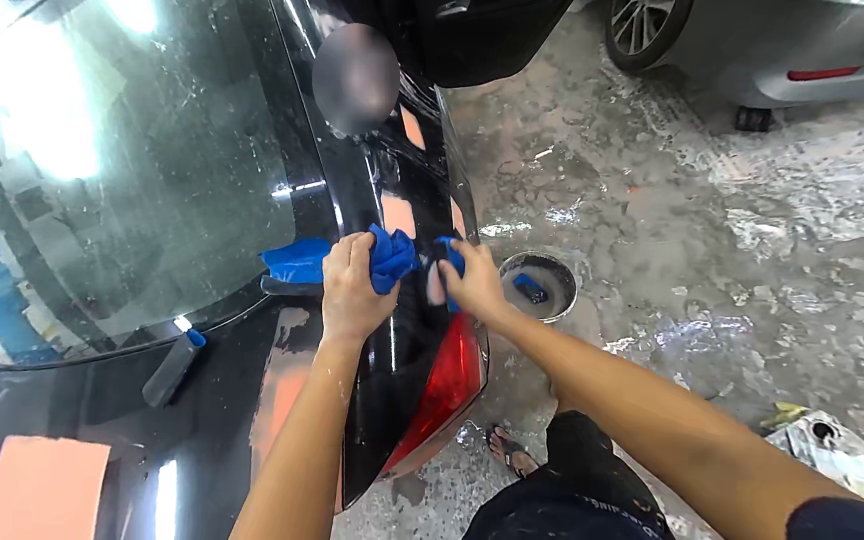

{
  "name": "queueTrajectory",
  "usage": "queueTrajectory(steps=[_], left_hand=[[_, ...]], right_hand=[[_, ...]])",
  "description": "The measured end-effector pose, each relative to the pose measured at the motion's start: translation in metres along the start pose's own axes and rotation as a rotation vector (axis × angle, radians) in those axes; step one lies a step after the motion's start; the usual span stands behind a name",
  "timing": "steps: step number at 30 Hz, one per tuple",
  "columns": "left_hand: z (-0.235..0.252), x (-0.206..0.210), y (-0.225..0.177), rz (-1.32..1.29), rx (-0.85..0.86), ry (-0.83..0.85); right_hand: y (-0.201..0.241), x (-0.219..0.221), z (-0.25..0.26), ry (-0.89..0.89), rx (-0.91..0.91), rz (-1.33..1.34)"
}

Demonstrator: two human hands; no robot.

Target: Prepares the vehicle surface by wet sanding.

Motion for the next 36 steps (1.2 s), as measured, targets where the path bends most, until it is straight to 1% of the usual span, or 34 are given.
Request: queueTrajectory(steps=[1, 2, 3, 4, 5, 6, 7, 8, 9, 10, 11, 12, 13, 15, 16, 17, 18, 19, 21, 22, 23, 25, 27, 28, 30, 32, 34, 36], left_hand=[[0.0, 0.0, -0.001, 0.0, -0.004, -0.002], [-0.001, -0.001, -0.001, -0.003, -0.008, -0.002], [0.002, -0.001, -0.001, -0.008, -0.005, -0.004], [0.004, 0.0, -0.001, -0.01, -0.004, -0.011], [0.004, 0.001, -0.001, -0.01, -0.006, -0.017], [0.002, 0.001, 0.0, -0.012, -0.008, -0.019], [0.003, 0.001, 0.001, -0.012, -0.005, -0.022], [0.003, 0.001, 0.002, -0.009, 0.0, -0.022], [0.003, 0.001, 0.002, -0.007, 0.002, -0.016], [0.002, 0.001, 0.001, -0.006, 0.001, -0.006], [0.001, 0.001, 0.0, -0.007, -0.003, -0.001], [-0.001, 0.001, -0.001, -0.008, -0.009, 0.0], [-0.001, 0.0, -0.002, -0.013, -0.012, -0.001], [0.001, 0.0, -0.002, -0.024, -0.016, -0.008], [0.002, 0.0, -0.001, -0.021, -0.017, -0.006], [0.003, 0.0, 0.001, -0.016, -0.014, -0.005], [0.004, 0.0, 0.002, -0.014, -0.008, -0.005], [0.002, 0.0, 0.001, -0.013, -0.007, 0.007], [0.001, -0.001, -0.002, -0.01, -0.012, 0.031], [0.0, -0.001, -0.003, -0.01, -0.016, 0.033], [-0.002, -0.001, -0.005, -0.012, -0.022, 0.039], [0.002, -0.001, -0.004, -0.017, -0.02, 0.032], [0.005, 0.001, 0.0, -0.014, -0.015, 0.019], [0.003, 0.001, 0.0, -0.015, -0.014, 0.022], [0.001, 0.001, -0.002, -0.017, -0.012, 0.043], [-0.001, 0.001, -0.003, -0.015, -0.028, 0.043], [0.0, 0.002, -0.002, -0.027, -0.034, 0.045], [0.004, 0.004, 0.002, -0.038, -0.021, 0.036]], right_hand=[[0.001, -0.001, 0.006, -0.009, 0.053, 0.007], [0.006, 0.0, 0.001, -0.026, 0.042, 0.009], [0.013, 0.001, -0.014, -0.053, -0.04, 0.008], [0.016, 0.003, -0.032, -0.078, -0.162, 0.001], [0.015, 0.005, -0.05, -0.071, -0.269, -0.007], [0.009, 0.006, -0.06, -0.043, -0.34, -0.021], [0.002, 0.005, -0.057, -0.021, -0.38, -0.04], [-0.004, 0.002, -0.045, -0.01, -0.382, -0.052], [-0.008, 0.0, -0.029, -0.012, -0.338, -0.048], [-0.01, -0.001, -0.014, -0.006, -0.25, -0.037], [-0.012, -0.002, -0.005, -0.011, -0.196, -0.033], [-0.012, -0.001, -0.009, -0.021, -0.206, -0.034], [-0.012, -0.002, -0.024, -0.025, -0.273, -0.021], [-0.019, -0.002, -0.063, 0.007, -0.464, -0.019], [-0.025, -0.002, -0.072, 0.024, -0.534, -0.023], [-0.029, -0.002, -0.068, 0.025, -0.584, -0.026], [-0.03, -0.003, -0.057, 0.02, -0.597, -0.029], [-0.027, -0.002, -0.045, 0.009, -0.573, -0.019], [-0.02, 0.001, -0.027, -0.03, -0.481, 0.036], [-0.018, 0.002, -0.029, -0.023, -0.452, 0.057], [-0.019, 0.0, -0.043, 0.004, -0.458, 0.06], [-0.032, -0.007, -0.062, 0.083, -0.573, 0.022], [-0.043, -0.012, -0.045, 0.115, -0.672, -0.008], [-0.043, -0.012, -0.03, 0.107, -0.671, 0.006], [-0.038, -0.007, -0.005, 0.046, -0.611, 0.067], [-0.037, -0.005, -0.009, 0.044, -0.581, 0.086], [-0.05, -0.011, -0.032, 0.115, -0.648, 0.06], [-0.061, -0.012, -0.024, 0.143, -0.747, 0.051]])
Point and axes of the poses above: each hand's wrist, its own z-axis towards the middle knuckle, its own x-axis out of the palm, y = z × x, the point moved 2 cm from there along z, towards the middle knuckle, and after that the axes turned 7 degrees about z, right-handed, at the moved point
